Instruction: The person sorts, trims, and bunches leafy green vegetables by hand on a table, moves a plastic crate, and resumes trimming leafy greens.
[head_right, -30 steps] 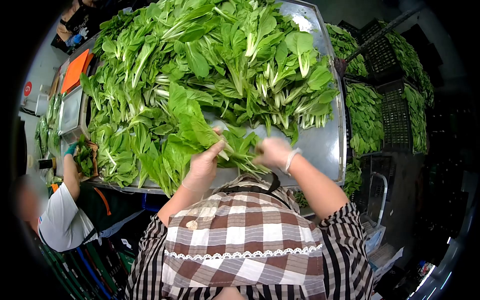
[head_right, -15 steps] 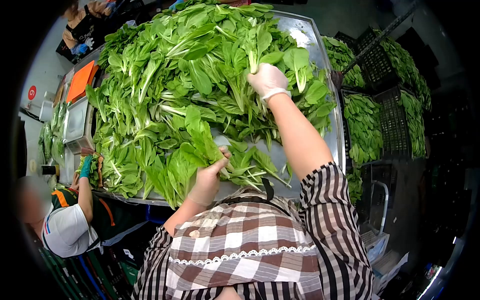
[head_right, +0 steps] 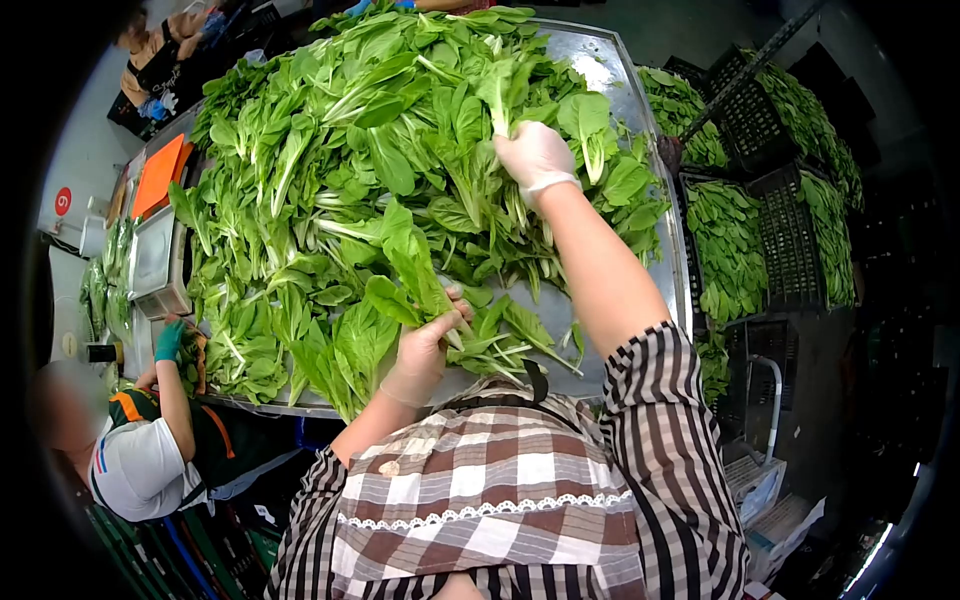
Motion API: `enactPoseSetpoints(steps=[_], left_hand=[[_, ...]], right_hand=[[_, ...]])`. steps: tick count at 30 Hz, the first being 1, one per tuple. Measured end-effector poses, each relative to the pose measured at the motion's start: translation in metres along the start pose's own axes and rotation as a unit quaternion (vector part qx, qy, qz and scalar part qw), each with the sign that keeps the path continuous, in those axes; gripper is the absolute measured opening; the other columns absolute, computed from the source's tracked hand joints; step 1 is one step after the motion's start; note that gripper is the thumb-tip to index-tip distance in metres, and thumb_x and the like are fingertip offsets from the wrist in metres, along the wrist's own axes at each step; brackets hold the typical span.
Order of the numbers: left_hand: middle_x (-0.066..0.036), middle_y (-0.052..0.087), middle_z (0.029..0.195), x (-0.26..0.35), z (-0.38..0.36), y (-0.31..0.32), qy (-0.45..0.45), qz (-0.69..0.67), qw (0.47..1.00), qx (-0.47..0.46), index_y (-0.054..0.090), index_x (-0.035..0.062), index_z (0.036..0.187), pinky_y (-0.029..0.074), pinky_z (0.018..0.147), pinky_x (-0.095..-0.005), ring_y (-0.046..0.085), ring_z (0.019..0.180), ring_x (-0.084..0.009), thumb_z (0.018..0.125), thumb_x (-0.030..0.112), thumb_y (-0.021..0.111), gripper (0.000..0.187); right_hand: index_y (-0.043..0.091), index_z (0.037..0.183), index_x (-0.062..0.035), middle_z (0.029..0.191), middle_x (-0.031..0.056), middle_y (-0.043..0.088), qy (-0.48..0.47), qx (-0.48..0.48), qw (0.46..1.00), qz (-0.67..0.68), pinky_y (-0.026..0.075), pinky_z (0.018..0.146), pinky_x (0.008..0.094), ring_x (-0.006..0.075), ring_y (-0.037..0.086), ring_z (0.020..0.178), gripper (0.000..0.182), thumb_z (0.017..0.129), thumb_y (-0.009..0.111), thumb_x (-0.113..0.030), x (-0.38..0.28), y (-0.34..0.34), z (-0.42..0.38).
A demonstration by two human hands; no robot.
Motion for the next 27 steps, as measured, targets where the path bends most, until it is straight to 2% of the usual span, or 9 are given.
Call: enactPoseSetpoints(steps=[2, 4, 8, 12, 15, 17, 20, 23, 27], left_hand=[[-0.008, 0.063, 0.113, 0.006, -0.005, -0.002, -0.007, -0.005, 1.000, 0.020, 0.057, 0.0007, 0.120, 0.051, 0.087, -0.0335, 0.063, 0.098, -0.0186, 0.084, -0.004, 0.064, 0.037], [-0.008, 0.062, 0.114, 0.010, -0.002, -0.010, 0.018, 0.000, 0.999, 0.039, 0.057, 0.0007, 0.120, 0.052, 0.087, -0.0341, 0.063, 0.100, -0.0191, 0.083, -0.004, 0.065, 0.038], [-0.005, 0.060, 0.110, 0.019, 0.002, -0.002, 0.049, -0.015, 0.997, 0.056, 0.056, 0.0033, 0.117, 0.051, 0.088, -0.0320, 0.061, 0.100, -0.0177, 0.083, -0.005, 0.062, 0.036], [-0.007, 0.064, 0.109, 0.024, 0.005, 0.009, 0.072, 0.020, 0.995, 0.067, 0.057, 0.0033, 0.120, 0.051, 0.090, -0.0320, 0.062, 0.102, -0.0187, 0.081, -0.004, 0.070, 0.041], [-0.008, 0.065, 0.110, 0.012, 0.005, 0.008, 0.058, 0.036, 0.994, 0.081, 0.057, 0.0011, 0.122, 0.051, 0.090, -0.0313, 0.063, 0.100, -0.0178, 0.080, -0.002, 0.074, 0.046], [-0.008, 0.065, 0.111, 0.008, 0.001, 0.005, 0.031, 0.067, 0.993, 0.091, 0.057, -0.0004, 0.122, 0.051, 0.088, -0.0310, 0.063, 0.098, -0.0173, 0.079, 0.000, 0.075, 0.046], [-0.004, 0.067, 0.097, 0.002, -0.002, -0.005, 0.059, 0.092, 0.988, 0.109, 0.062, 0.0026, 0.113, 0.048, 0.058, -0.0248, 0.064, 0.080, -0.0122, 0.080, 0.002, 0.075, 0.036], [-0.006, 0.065, 0.109, -0.002, -0.009, -0.011, 0.035, 0.090, 0.989, 0.110, 0.056, 0.0012, 0.123, 0.050, 0.087, -0.0323, 0.062, 0.097, -0.0182, 0.078, 0.000, 0.076, 0.049], [-0.005, 0.065, 0.106, -0.002, -0.015, -0.021, 0.098, 0.084, 0.982, 0.138, 0.058, 0.0023, 0.120, 0.051, 0.084, -0.0327, 0.062, 0.094, -0.0184, 0.078, -0.001, 0.075, 0.046]], right_hand=[[0.070, 0.090, -0.0004, 0.081, 0.0136, 0.071, 0.070, -0.036, 0.977, 0.197, 0.052, 0.064, 0.0332, 0.0181, 0.065, 0.065, 0.042, 0.087, 0.065, -0.042, 0.014, 0.002, -0.017], [0.064, 0.092, -0.0019, 0.076, 0.0065, 0.066, 0.038, -0.063, 0.912, 0.403, 0.047, 0.058, 0.0231, 0.0096, 0.057, 0.060, 0.019, 0.094, 0.063, -0.021, 0.023, 0.015, -0.038], [0.063, 0.095, 0.0017, 0.077, 0.0074, 0.067, -0.027, -0.053, 0.870, 0.489, 0.048, 0.055, 0.0223, 0.0098, 0.058, 0.058, 0.019, 0.094, 0.064, -0.017, 0.039, 0.039, -0.100], [0.064, 0.096, 0.0025, 0.079, 0.0051, 0.068, -0.010, -0.090, 0.859, 0.504, 0.048, 0.057, 0.0217, 0.0083, 0.059, 0.063, 0.015, 0.093, 0.066, -0.012, 0.043, 0.062, -0.165], [0.065, 0.099, 0.0024, 0.079, 0.0030, 0.066, -0.041, -0.129, 0.884, 0.448, 0.046, 0.057, 0.0213, 0.0062, 0.056, 0.065, 0.015, 0.091, 0.069, -0.010, 0.044, 0.082, -0.200], [0.066, 0.102, 0.0023, 0.084, 0.0054, 0.069, -0.087, -0.129, 0.903, 0.401, 0.049, 0.063, 0.0237, 0.0085, 0.060, 0.070, 0.018, 0.090, 0.070, -0.010, 0.039, 0.082, -0.211], [0.066, 0.103, 0.0033, 0.087, 0.0079, 0.070, -0.112, -0.119, 0.916, 0.365, 0.051, 0.069, 0.0254, 0.0100, 0.063, 0.076, 0.022, 0.089, 0.072, -0.012, 0.036, 0.082, -0.218], [0.064, 0.100, 0.0050, 0.087, 0.0075, 0.070, -0.077, -0.155, 0.911, 0.373, 0.051, 0.067, 0.0259, 0.0103, 0.063, 0.075, 0.022, 0.088, 0.073, -0.012, 0.036, 0.083, -0.225], [0.064, 0.097, 0.0065, 0.083, 0.0080, 0.070, -0.043, -0.155, 0.909, 0.385, 0.051, 0.067, 0.0259, 0.0110, 0.064, 0.076, 0.023, 0.087, 0.071, -0.014, 0.049, 0.105, -0.232]])
Point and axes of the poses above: each hand's wrist, its own z-axis towards the middle knuckle, its own y-axis out of the palm, x = y × z, the point moved 6 cm from there along z, towards the middle knuckle
